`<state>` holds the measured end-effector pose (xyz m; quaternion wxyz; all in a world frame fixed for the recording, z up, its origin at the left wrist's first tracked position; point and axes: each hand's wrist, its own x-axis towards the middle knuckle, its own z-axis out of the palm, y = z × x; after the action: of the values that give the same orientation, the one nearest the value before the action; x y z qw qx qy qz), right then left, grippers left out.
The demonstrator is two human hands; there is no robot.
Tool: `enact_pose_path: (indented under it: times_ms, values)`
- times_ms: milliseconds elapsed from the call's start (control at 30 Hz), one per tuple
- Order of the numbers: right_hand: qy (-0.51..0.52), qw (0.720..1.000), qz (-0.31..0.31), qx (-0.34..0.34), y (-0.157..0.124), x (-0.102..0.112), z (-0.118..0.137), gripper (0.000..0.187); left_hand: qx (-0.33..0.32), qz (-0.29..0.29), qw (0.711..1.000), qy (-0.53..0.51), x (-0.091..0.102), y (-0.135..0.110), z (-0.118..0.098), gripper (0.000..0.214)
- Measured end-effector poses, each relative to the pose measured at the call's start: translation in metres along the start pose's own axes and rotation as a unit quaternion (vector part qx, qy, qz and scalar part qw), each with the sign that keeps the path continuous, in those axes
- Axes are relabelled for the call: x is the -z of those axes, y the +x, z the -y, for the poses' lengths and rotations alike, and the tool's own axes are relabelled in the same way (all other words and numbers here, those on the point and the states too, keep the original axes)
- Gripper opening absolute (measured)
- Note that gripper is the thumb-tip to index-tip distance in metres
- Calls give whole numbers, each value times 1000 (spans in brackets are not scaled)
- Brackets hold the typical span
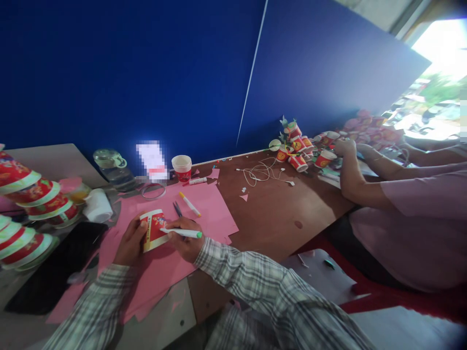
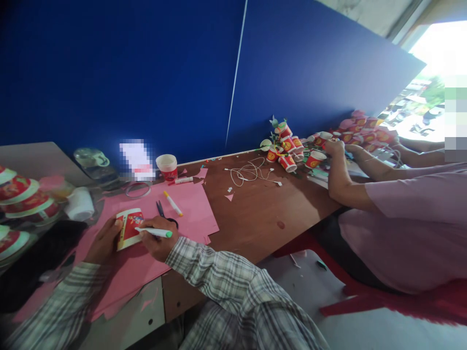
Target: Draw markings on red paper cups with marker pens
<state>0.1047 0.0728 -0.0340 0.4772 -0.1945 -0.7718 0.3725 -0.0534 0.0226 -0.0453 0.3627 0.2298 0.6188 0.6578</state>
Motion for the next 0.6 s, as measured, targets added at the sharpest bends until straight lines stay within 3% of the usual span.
enact_pose_path:
  times_ms: [267,600]
  values:
    - [26,999,16,-38,-1,0,-2,23,12,3,1000,-5,-6,-6,-9,72]
    - [29,999,20,-25,-2,3,0,22,2,-15,1000,-10,-9,-9,-13,76]
